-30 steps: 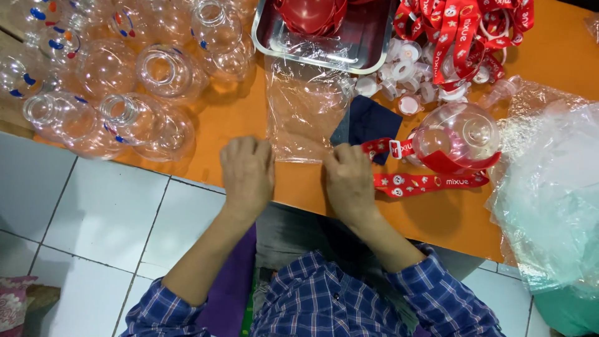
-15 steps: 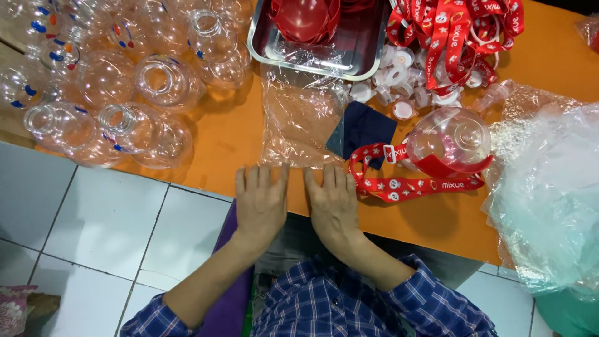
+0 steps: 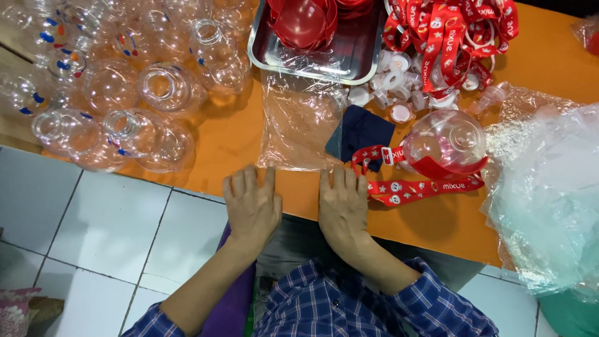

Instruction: Assembling plastic bottles by attaching a red base and a red lanyard, then placing them in a plastic bag

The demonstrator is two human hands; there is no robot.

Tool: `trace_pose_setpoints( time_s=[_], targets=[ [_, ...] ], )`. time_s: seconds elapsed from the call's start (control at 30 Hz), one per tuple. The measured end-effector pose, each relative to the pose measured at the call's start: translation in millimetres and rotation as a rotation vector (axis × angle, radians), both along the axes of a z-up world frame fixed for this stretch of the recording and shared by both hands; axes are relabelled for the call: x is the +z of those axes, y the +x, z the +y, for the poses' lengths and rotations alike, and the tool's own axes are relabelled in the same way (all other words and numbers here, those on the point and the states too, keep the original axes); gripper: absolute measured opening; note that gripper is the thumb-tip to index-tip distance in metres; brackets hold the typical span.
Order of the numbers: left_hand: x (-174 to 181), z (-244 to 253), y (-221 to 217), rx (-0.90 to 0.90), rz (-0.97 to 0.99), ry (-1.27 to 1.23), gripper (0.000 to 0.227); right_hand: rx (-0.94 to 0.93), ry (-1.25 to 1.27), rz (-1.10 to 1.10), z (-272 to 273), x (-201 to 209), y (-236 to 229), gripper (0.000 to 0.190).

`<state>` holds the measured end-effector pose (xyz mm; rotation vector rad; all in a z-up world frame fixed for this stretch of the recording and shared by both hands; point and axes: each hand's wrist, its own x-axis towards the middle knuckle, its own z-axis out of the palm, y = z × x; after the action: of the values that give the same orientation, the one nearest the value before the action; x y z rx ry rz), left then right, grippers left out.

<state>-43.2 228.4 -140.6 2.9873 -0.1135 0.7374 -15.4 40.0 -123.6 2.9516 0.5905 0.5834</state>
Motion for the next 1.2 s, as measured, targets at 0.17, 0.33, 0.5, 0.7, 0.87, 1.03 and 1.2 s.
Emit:
trace_pose_setpoints(
  time_s=[0.17, 0.33, 0.5, 0.7, 0.87, 1.03, 1.2],
  targets=[
    [7.3, -10.9, 7.9, -0.053, -0.045, -0.019, 0.046, 0.102, 0.123, 0.029, 23.1, 7.6, -5.4, 0.039],
    [17.3, 5.3, 11.1, 0.034, -0.103, -0.002, 0.047, 0.01, 0.047, -0.025, 7.7, 10.8, 5.1, 0.044],
    [11.8, 6.3, 13.5, 0.032, -0.157, 0.013, 0.036, 0.024, 0.075, 0.051, 2.4, 4.6, 7.4, 0.049],
    [-1.8, 13.9, 3.8, -0.061, -0.117, -0.082, 0.029, 0.107, 0.314, 0.03, -1.3, -8.8, 13.1, 0.044],
    [32.0, 15.3, -12.3, -0.203, -0.04, -0.141, 0.04, 0.226, 0.417, 0.134, 1.4, 14.1, 10.1, 0.057],
    [41.4, 28.9, -23.5, -0.359, -0.034, -0.126, 0.036, 0.335, 0.438, 0.204, -6.8, 26.0, -1.0, 0.063],
    [31.2, 37.5, -29.2, -0.5, -0.015, -0.066, 0.035, 0.427, 0.444, 0.226, -27.1, 26.9, -24.9, 0.048]
  ],
)
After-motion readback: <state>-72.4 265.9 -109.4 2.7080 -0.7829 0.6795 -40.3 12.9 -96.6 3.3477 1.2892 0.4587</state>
